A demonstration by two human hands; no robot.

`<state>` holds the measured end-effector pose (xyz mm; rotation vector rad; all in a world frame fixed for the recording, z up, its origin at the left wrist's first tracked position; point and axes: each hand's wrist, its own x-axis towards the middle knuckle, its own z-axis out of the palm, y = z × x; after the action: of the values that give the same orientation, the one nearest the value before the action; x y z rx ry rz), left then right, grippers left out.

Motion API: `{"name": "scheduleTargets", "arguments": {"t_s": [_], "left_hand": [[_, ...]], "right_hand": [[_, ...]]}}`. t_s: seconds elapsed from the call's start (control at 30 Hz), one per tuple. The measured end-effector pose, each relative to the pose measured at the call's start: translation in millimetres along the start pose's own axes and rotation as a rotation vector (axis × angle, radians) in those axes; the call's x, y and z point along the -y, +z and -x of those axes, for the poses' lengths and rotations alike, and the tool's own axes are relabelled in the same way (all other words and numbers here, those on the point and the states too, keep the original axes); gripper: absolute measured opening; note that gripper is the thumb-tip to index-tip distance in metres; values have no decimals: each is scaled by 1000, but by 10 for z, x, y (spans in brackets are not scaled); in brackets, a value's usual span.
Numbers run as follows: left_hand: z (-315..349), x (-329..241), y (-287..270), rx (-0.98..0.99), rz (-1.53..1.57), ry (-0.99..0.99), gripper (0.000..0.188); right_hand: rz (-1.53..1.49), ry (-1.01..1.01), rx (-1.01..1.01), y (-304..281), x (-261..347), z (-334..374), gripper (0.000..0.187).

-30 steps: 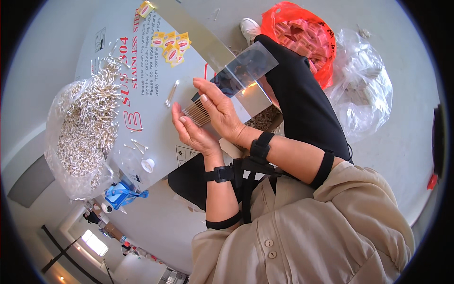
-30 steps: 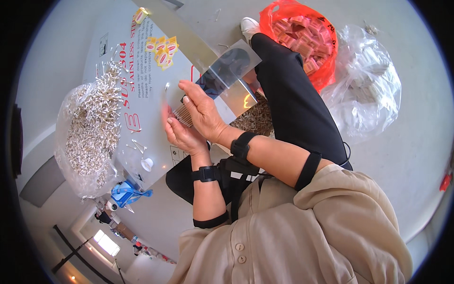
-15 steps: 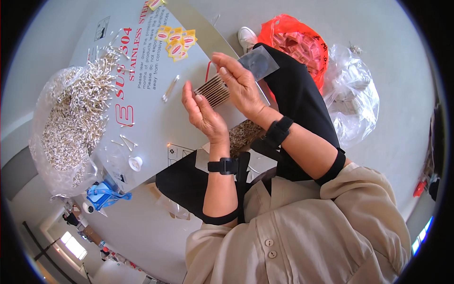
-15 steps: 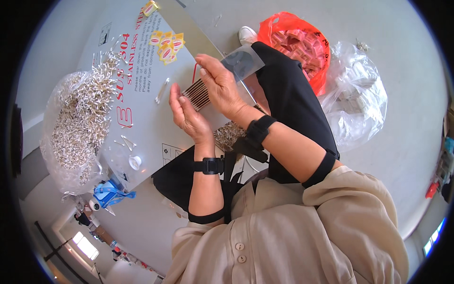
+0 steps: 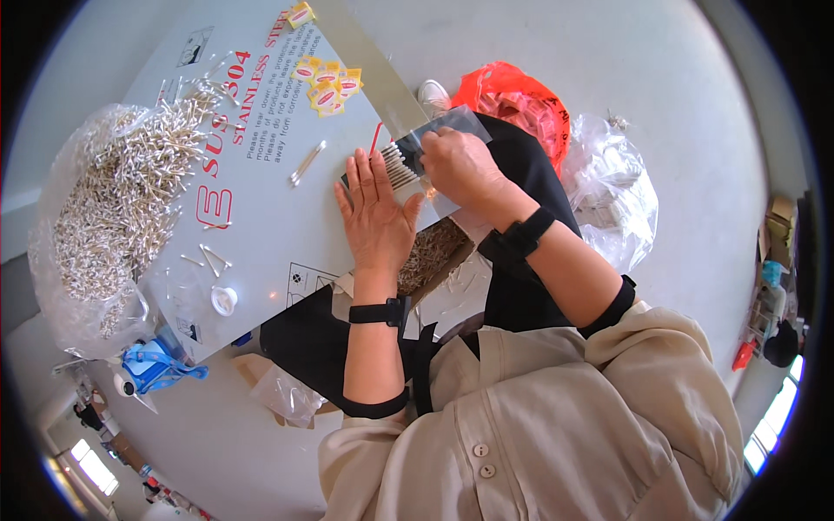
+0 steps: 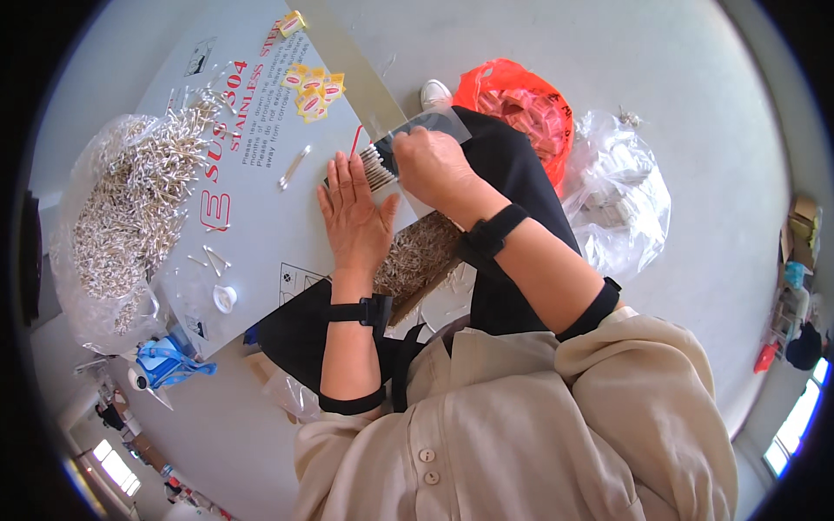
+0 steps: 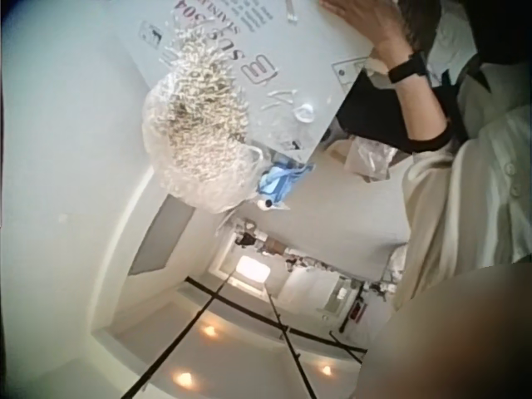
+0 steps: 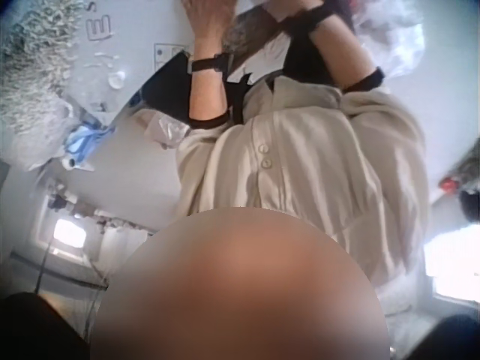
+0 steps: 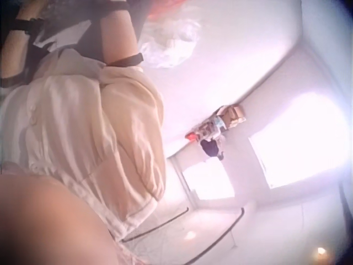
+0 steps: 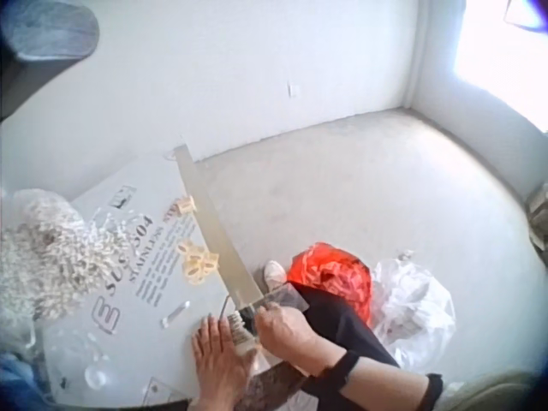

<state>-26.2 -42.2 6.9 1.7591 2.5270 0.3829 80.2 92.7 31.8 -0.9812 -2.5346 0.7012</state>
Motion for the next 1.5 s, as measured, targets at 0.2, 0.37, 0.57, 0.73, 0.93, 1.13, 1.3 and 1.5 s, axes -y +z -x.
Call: {"name": "scheduleTargets", "arguments": {"t_s": [0.2, 0.37, 0.57, 0.73, 0.93, 1.13, 1.3, 1.5], "left_hand": [[8, -19, 17, -50, 2, -7, 81], [-6, -31, 33, -67, -25, -18, 79], [11, -7, 71, -64, -13, -24, 80], [-32, -81, 106, -71, 30, -69, 80], [-112, -266, 143, -76, 11, -162, 81], [-90, -317, 134, -36, 11, -128, 82], [-65, -307, 158, -69, 3, -109, 81], [-64, -286, 148, -69, 20, -78, 82]], "right_hand": [[409, -83, 403, -36, 351, -295, 10], [465, -60, 403, 20, 427, -430, 10], [333, 260, 400, -89, 226, -462, 21], [94, 269, 360, -86, -64, -409, 22], [-11, 287, 362, -59, -150, -414, 21], [-59, 286, 364, -64, -182, -406, 22], [-21, 278, 360, -81, -144, -405, 22], [31, 234, 352, -100, -91, -389, 23]]}}
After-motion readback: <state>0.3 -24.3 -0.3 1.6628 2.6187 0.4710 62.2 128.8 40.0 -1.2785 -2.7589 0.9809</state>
